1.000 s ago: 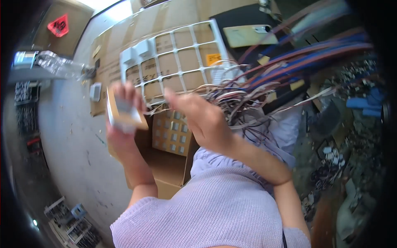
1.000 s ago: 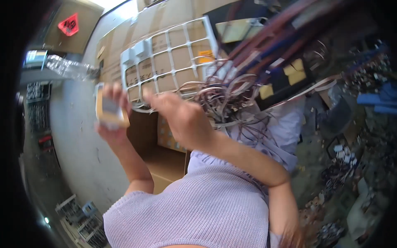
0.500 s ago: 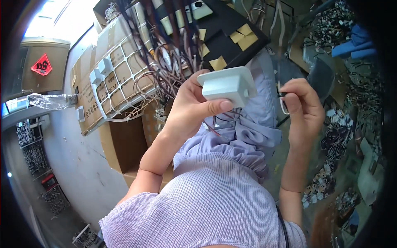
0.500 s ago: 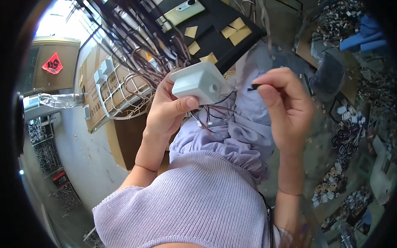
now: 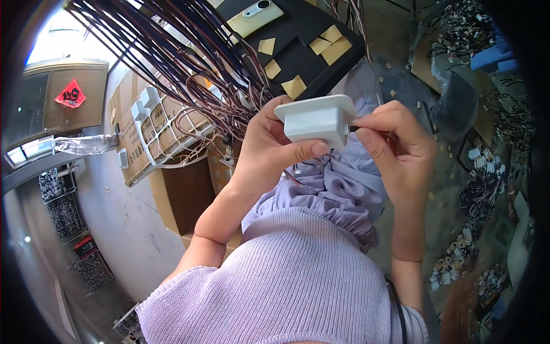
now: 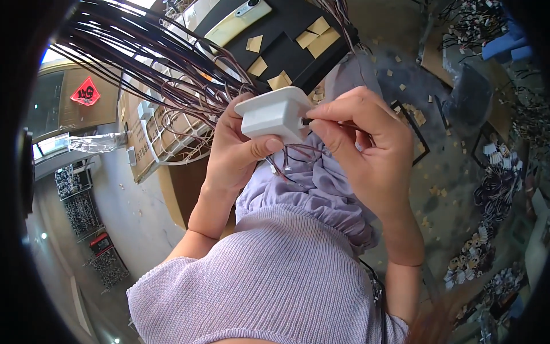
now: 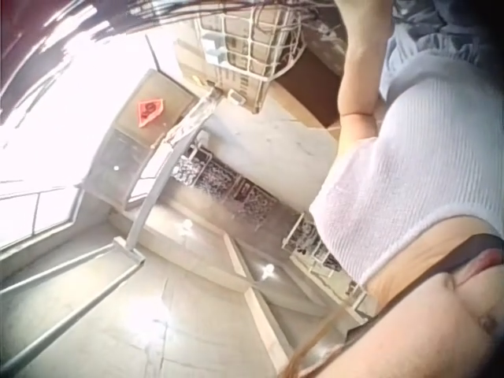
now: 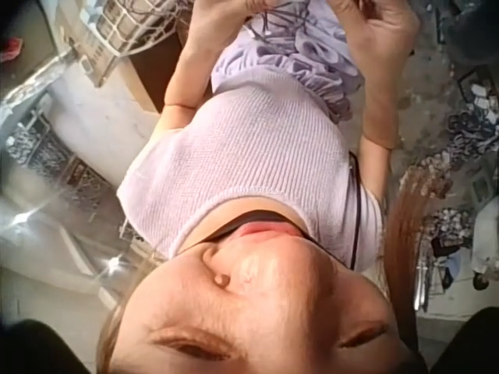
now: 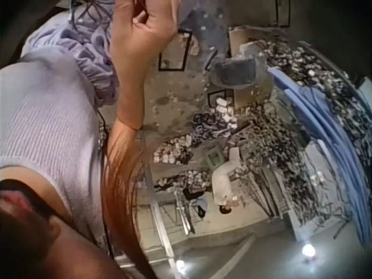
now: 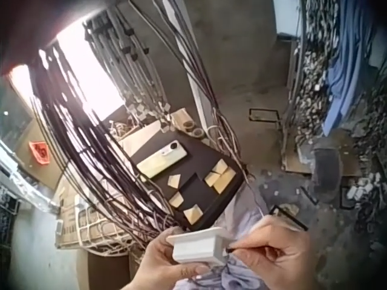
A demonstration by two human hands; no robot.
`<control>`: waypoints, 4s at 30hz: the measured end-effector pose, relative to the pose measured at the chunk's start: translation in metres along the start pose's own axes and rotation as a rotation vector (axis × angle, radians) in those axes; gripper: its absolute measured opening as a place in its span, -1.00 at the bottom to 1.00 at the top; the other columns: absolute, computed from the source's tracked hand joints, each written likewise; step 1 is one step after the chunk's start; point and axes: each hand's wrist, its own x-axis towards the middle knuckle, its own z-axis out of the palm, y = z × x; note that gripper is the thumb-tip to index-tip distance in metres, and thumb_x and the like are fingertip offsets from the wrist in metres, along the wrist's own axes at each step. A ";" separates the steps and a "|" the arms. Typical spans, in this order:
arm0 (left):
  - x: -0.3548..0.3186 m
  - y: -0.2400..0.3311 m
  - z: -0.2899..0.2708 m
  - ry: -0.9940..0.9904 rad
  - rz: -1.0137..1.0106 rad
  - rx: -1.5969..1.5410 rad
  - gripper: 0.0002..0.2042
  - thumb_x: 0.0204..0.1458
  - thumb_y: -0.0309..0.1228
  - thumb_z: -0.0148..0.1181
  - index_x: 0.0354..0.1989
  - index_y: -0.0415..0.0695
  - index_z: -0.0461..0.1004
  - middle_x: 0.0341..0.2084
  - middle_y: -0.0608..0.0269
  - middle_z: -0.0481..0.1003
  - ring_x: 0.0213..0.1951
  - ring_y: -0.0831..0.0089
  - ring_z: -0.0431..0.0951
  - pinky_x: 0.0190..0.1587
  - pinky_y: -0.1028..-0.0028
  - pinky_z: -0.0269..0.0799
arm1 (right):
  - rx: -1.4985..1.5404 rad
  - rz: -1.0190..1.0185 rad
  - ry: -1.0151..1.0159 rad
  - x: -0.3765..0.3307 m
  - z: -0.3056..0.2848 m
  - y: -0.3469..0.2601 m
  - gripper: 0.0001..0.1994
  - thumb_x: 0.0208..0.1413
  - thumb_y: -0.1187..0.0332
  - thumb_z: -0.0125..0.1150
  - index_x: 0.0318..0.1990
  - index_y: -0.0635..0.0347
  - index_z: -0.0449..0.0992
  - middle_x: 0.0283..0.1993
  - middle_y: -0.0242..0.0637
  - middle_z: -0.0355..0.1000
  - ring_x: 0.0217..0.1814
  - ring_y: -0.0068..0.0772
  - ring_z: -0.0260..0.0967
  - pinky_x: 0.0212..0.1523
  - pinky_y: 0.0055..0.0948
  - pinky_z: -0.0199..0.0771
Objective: Assembling electrical wiring harnesses by inserting individual wires into plastic connectors and applying adhesive pads to components.
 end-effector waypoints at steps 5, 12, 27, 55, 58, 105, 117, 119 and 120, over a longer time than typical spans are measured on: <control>-0.001 -0.007 -0.003 -0.042 0.336 0.434 -0.66 -0.22 -0.60 0.45 -0.26 -0.25 0.43 -0.20 0.16 0.52 -0.14 0.49 0.55 -0.11 0.51 0.53 | 0.099 0.161 -0.063 0.001 -0.001 0.004 -0.95 0.00 0.59 0.26 -0.39 0.25 0.52 -0.47 -0.54 0.33 -0.50 -0.86 0.15 -0.55 -0.75 0.02; 0.006 -0.020 -0.016 -0.321 0.685 0.774 -0.78 -0.24 -0.63 0.39 -0.47 -0.24 0.42 -0.29 0.12 0.55 -0.03 0.07 0.54 -0.01 0.22 0.49 | 0.348 0.469 -0.268 -0.001 -0.015 0.014 -0.92 0.07 0.50 0.28 -0.34 0.28 0.49 -0.45 -0.53 0.41 -0.42 -0.82 0.30 -0.40 -0.76 0.31; -0.010 -0.039 -0.028 -0.296 -0.052 0.619 -0.78 0.18 -0.51 0.05 -0.03 -0.27 0.43 -0.06 0.07 0.49 0.26 0.20 0.26 0.25 0.36 0.16 | -0.400 0.224 -0.278 -0.013 -0.005 0.025 -0.89 -0.05 0.54 0.27 -0.38 0.30 0.45 -0.49 -0.20 0.36 -0.50 -0.25 0.36 -0.46 -0.40 0.35; 0.017 -0.025 0.022 -0.038 0.587 1.357 -0.78 -0.21 -0.53 0.29 -0.40 0.07 0.44 -0.40 0.52 0.51 0.00 0.49 0.43 0.29 -0.08 -0.35 | -0.337 -0.123 -0.415 0.001 -0.009 0.013 -0.26 -0.18 0.52 0.33 0.26 0.19 0.20 0.25 -0.08 0.20 0.20 -0.01 0.28 0.14 -0.24 0.37; 0.019 -0.018 0.021 0.038 0.635 1.389 -0.79 -0.22 -0.50 0.30 -0.41 0.05 0.44 -0.38 0.49 0.50 -0.07 0.48 0.46 0.30 -0.05 -0.39 | -0.456 -0.078 -0.415 -0.002 -0.025 0.020 -0.28 -0.20 0.52 0.34 0.23 0.22 0.24 0.23 -0.07 0.23 0.18 -0.01 0.30 0.14 -0.25 0.36; 0.020 -0.029 0.018 -0.031 -0.055 0.129 -0.89 0.05 -0.61 0.22 -0.26 -0.37 0.47 -0.38 0.13 0.55 -0.37 0.49 0.60 -0.30 0.57 0.55 | -0.145 0.314 -0.119 0.002 -0.026 0.007 -0.89 0.00 0.46 0.30 -0.43 0.30 0.50 -0.46 -0.43 0.32 -0.45 -0.65 0.20 -0.44 -0.63 0.18; 0.013 -0.030 0.012 -0.631 -0.571 -0.700 -0.11 0.06 0.39 -0.68 0.41 -0.04 -0.21 -0.70 0.02 0.40 -0.75 0.42 0.41 -0.76 0.62 0.30 | -0.273 0.106 -0.307 0.010 -0.015 -0.018 -0.92 -0.08 0.52 0.27 -0.47 0.26 0.46 -0.50 -0.35 0.28 -0.50 -0.46 0.18 -0.47 -0.52 0.18; 0.015 -0.029 0.013 -0.654 -0.550 -0.751 -0.06 0.00 0.43 -0.73 0.41 -0.03 -0.20 -0.72 0.01 0.38 -0.79 0.49 0.33 -0.78 0.65 0.24 | -0.356 0.114 -0.272 0.010 -0.012 -0.022 -0.88 -0.06 0.46 0.29 -0.48 0.26 0.45 -0.48 -0.43 0.28 -0.47 -0.63 0.12 -0.48 -0.62 0.05; 0.015 -0.032 0.012 -0.651 -0.551 -0.756 -0.06 0.00 0.43 -0.73 0.41 -0.03 -0.20 -0.72 0.01 0.38 -0.79 0.49 0.33 -0.78 0.65 0.24 | -0.356 0.118 -0.275 0.010 -0.011 -0.023 -0.88 -0.06 0.46 0.29 -0.48 0.26 0.45 -0.48 -0.43 0.28 -0.47 -0.63 0.12 -0.48 -0.62 0.05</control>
